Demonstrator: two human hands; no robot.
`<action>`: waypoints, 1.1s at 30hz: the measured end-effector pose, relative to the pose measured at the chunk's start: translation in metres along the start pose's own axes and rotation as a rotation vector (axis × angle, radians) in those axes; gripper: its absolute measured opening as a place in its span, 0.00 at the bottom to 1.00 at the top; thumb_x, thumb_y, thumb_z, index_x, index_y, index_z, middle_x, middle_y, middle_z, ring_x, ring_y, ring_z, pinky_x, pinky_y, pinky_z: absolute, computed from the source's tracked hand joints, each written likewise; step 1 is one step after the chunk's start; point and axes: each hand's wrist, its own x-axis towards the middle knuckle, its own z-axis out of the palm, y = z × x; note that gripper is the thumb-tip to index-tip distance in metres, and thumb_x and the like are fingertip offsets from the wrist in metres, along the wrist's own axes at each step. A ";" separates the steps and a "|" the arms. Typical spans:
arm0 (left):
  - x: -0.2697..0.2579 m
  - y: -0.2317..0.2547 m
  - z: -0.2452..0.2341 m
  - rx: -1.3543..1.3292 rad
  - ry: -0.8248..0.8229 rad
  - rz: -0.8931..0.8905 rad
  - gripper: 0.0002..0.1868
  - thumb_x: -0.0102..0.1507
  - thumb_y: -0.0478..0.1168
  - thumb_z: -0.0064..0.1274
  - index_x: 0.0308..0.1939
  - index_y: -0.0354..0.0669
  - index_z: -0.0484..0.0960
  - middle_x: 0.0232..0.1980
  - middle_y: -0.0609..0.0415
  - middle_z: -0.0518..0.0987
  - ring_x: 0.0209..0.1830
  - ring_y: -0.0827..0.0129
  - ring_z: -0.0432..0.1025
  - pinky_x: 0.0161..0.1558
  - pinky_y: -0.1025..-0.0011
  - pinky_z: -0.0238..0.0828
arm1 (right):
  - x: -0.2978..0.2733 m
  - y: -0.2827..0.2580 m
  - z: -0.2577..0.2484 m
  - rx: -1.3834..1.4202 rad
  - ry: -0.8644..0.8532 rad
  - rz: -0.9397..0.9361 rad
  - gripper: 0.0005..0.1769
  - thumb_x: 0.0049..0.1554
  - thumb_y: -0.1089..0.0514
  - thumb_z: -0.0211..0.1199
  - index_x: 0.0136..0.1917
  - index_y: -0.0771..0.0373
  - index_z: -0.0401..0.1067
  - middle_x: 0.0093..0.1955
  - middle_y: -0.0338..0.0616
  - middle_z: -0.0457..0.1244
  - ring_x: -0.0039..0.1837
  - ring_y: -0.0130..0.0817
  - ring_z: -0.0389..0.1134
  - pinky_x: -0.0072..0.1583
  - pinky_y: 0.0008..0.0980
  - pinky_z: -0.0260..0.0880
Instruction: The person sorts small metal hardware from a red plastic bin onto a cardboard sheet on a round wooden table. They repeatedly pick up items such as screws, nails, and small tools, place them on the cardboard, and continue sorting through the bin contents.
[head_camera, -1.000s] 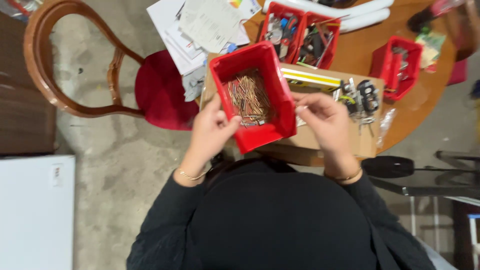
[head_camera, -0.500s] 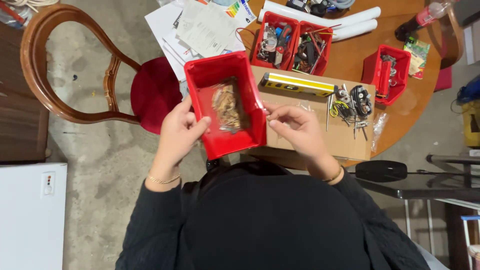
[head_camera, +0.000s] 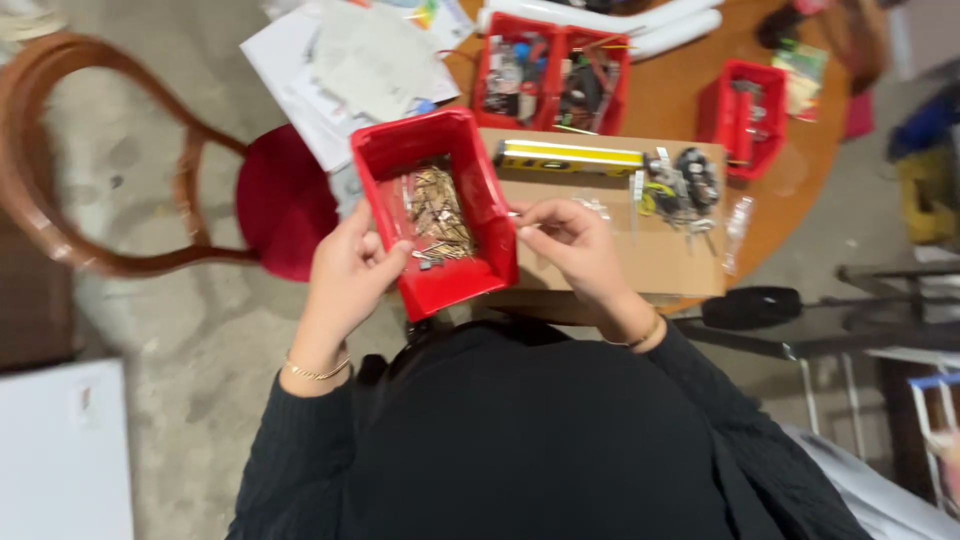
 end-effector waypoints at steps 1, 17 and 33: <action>0.004 -0.001 0.004 0.073 0.014 0.004 0.38 0.62 0.34 0.59 0.75 0.33 0.64 0.18 0.51 0.73 0.14 0.70 0.69 0.16 0.75 0.66 | 0.001 0.003 -0.005 0.005 -0.017 0.024 0.06 0.57 0.67 0.69 0.49 0.67 0.76 0.61 0.53 0.70 0.49 0.25 0.72 0.46 0.19 0.74; 0.014 0.023 0.009 0.994 0.178 0.026 0.43 0.66 0.51 0.61 0.80 0.32 0.63 0.27 0.60 0.80 0.31 0.59 0.77 0.47 0.57 0.73 | 0.002 0.069 -0.142 -1.187 0.327 -0.283 0.04 0.54 0.58 0.71 0.43 0.52 0.76 0.46 0.41 0.69 0.54 0.47 0.70 0.60 0.43 0.69; 0.065 -0.012 0.234 0.913 -0.171 0.544 0.44 0.59 0.44 0.64 0.74 0.29 0.64 0.63 0.35 0.77 0.62 0.42 0.70 0.59 0.47 0.65 | -0.036 0.039 -0.252 -1.063 0.470 -0.348 0.06 0.59 0.55 0.72 0.51 0.47 0.81 0.51 0.36 0.68 0.59 0.41 0.68 0.63 0.36 0.67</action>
